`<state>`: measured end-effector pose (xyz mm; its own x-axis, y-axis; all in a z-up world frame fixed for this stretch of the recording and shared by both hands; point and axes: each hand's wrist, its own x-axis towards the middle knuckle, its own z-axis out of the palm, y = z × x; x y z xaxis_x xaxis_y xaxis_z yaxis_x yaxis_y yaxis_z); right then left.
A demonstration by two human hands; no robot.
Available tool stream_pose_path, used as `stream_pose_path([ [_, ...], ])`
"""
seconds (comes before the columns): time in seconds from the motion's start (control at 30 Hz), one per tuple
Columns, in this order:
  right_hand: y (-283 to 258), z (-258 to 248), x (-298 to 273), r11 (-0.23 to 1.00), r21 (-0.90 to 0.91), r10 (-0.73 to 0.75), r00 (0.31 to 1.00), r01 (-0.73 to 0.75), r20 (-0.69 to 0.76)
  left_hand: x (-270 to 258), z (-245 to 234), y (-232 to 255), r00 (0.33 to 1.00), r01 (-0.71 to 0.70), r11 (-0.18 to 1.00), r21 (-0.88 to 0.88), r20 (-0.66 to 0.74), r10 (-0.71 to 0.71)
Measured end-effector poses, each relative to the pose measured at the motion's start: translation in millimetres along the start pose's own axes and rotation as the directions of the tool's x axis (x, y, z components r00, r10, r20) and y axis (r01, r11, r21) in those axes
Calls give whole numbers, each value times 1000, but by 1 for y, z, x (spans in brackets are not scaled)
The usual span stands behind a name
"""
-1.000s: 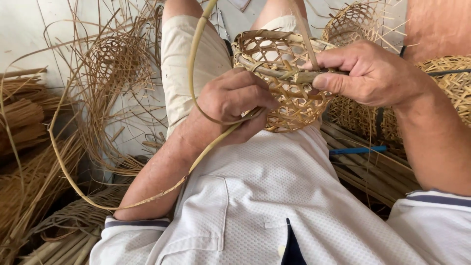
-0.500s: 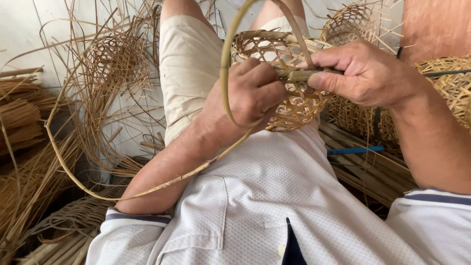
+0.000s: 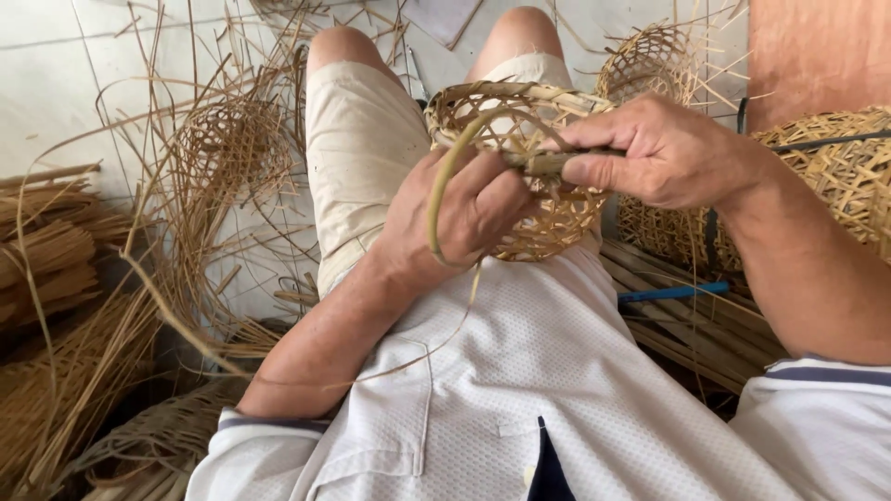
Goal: Weaving a small basket using thin wooden or bamboo strips at a fast pace.
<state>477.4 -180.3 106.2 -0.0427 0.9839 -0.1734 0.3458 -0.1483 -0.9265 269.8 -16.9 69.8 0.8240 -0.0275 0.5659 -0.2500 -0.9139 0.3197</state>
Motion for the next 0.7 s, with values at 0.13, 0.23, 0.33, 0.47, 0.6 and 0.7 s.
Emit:
stream_pose_path([
  [0.13, -3, 2, -7, 991, -56, 116, 992, -118, -41, -16, -22, -1, 989, -27, 995, -95, 142, 40],
  [0.23, 0, 4, -6, 999, 19, -26, 1000, 26, 1, -19, -38, -13, 935, -58, 993, 103, 353, 18],
  [0.33, -8, 6, -2, 993, -79, 82, 997, -83, -13, 6, -48, -46, 994, 51, 999, -14, 101, -49],
  [0.47, -7, 4, -2, 997, -56, 57, 998, -57, -4, 53, -29, -85, 900, 257, 837, -483, 435, -25],
  [0.6, -14, 5, -5, 992, -67, 104, 994, -107, -41, 92, 3, -86, 508, 596, 591, -543, 826, 245],
  [0.7, -6, 6, -10, 999, -42, -7, 999, 5, -32, 88, 25, -96, 546, 650, 473, -595, 798, 254],
])
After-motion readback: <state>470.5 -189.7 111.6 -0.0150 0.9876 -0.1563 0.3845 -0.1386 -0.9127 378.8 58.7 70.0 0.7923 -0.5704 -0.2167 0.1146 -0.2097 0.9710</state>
